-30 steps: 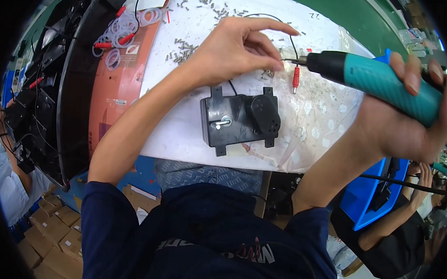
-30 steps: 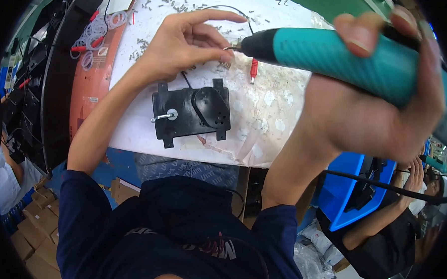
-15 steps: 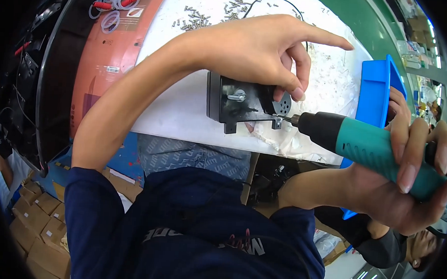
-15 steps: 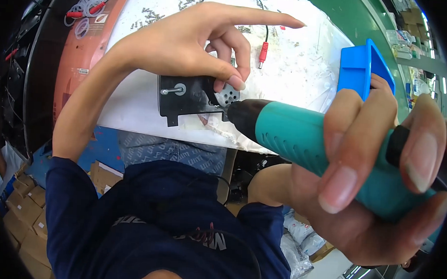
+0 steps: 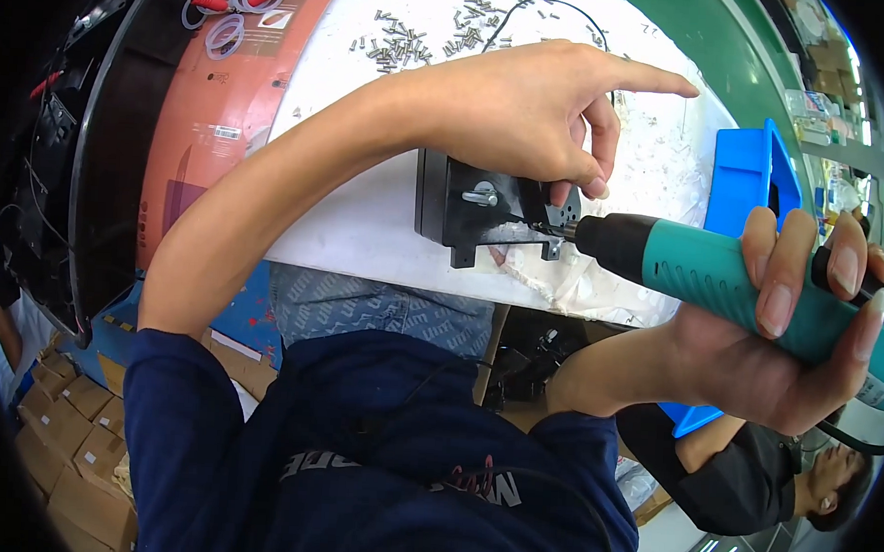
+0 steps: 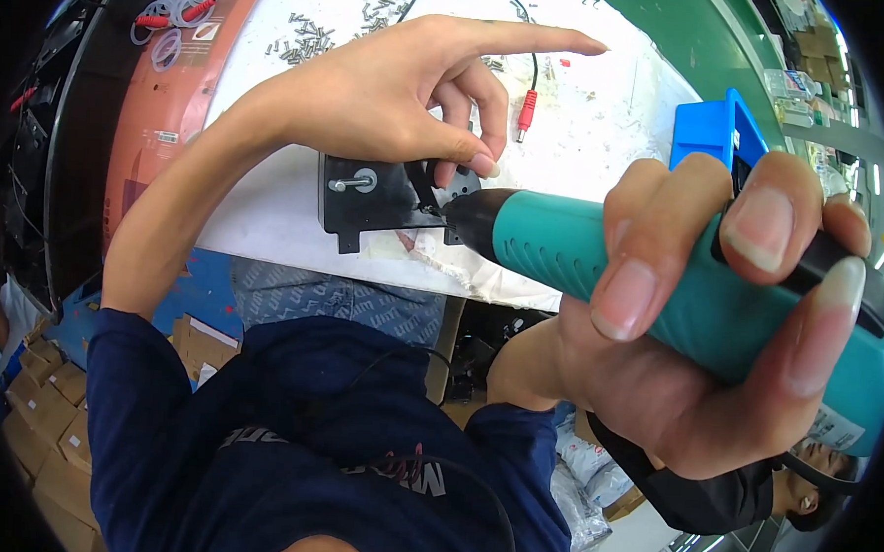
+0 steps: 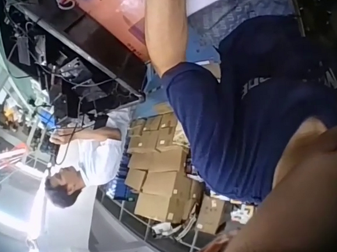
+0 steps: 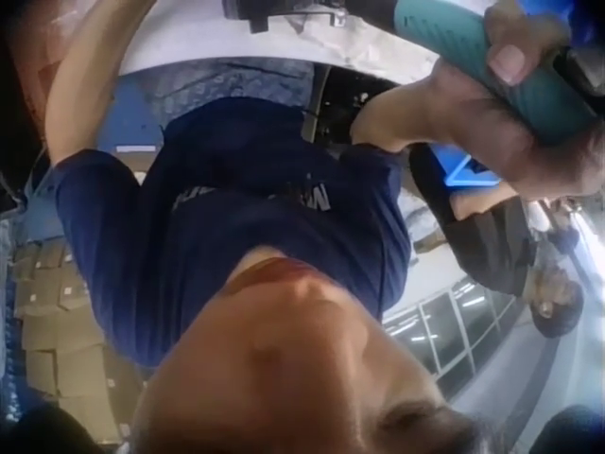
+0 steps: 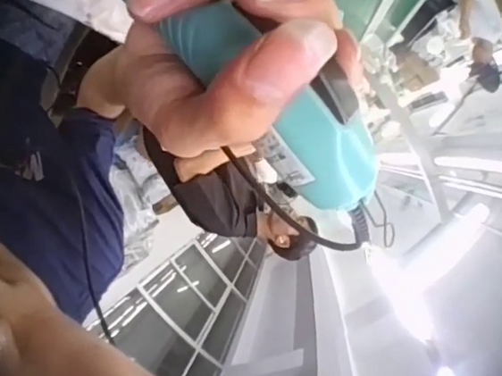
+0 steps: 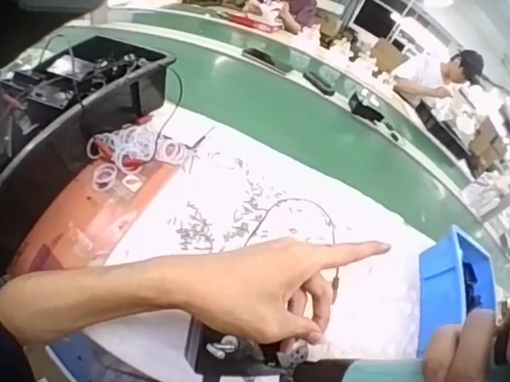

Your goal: The person is assembling components of a light fixture using an electric screwdriver on a factory production line.

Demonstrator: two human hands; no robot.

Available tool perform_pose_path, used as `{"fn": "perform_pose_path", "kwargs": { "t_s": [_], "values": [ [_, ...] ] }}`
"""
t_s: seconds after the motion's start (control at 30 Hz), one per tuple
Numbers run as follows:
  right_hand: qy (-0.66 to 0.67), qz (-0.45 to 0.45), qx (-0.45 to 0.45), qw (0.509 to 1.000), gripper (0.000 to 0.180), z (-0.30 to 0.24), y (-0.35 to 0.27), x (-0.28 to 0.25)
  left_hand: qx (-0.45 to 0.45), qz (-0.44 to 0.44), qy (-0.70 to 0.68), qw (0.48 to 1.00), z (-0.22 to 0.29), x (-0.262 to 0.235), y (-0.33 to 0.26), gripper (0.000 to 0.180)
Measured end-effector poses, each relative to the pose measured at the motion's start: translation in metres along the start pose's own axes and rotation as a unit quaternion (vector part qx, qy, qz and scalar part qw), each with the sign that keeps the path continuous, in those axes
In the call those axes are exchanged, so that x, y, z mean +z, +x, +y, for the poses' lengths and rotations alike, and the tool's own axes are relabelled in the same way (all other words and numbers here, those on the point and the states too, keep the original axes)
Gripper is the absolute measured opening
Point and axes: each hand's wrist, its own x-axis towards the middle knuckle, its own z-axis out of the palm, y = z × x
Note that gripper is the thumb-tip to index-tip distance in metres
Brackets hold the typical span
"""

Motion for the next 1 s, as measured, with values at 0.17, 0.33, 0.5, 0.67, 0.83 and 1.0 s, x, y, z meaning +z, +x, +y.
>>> {"fn": "perform_pose_path", "kwargs": {
  "t_s": [0.17, 0.33, 0.5, 0.67, 0.83, 1.0],
  "values": [
    [-0.023, 0.0, 0.0, 1.0, 0.022, 0.004, -0.001, 0.005, 0.001, 0.021, 0.021, 1.0, -0.002, 0.003, -0.001, 0.079],
    [-0.031, -0.064, 0.003, 0.997, 0.023, 0.008, 0.0, 0.004, 0.051, 0.029, 0.023, 0.998, -0.009, 0.001, -0.001, 0.077],
    [-0.041, -0.128, -0.002, 0.991, 0.025, 0.011, 0.004, 0.004, 0.02, 0.028, 0.003, 0.999, -0.004, 0.001, -0.004, 0.075],
    [-0.002, -0.131, -0.037, 0.991, 0.026, 0.0, 0.007, -0.012, 0.066, 0.07, -0.113, 0.989, -0.01, 0.002, -0.001, 0.06],
    [-0.041, 0.023, -0.196, 0.98, 0.021, -0.031, 0.007, -0.013, 0.057, 0.092, -0.147, 0.983, -0.024, -0.022, 0.014, 0.052],
    [-0.05, 0.058, -0.227, 0.971, 0.019, -0.028, 0.017, -0.008, 0.121, 0.229, -0.12, 0.958, -0.013, -0.009, 0.008, 0.012]
  ]
}}
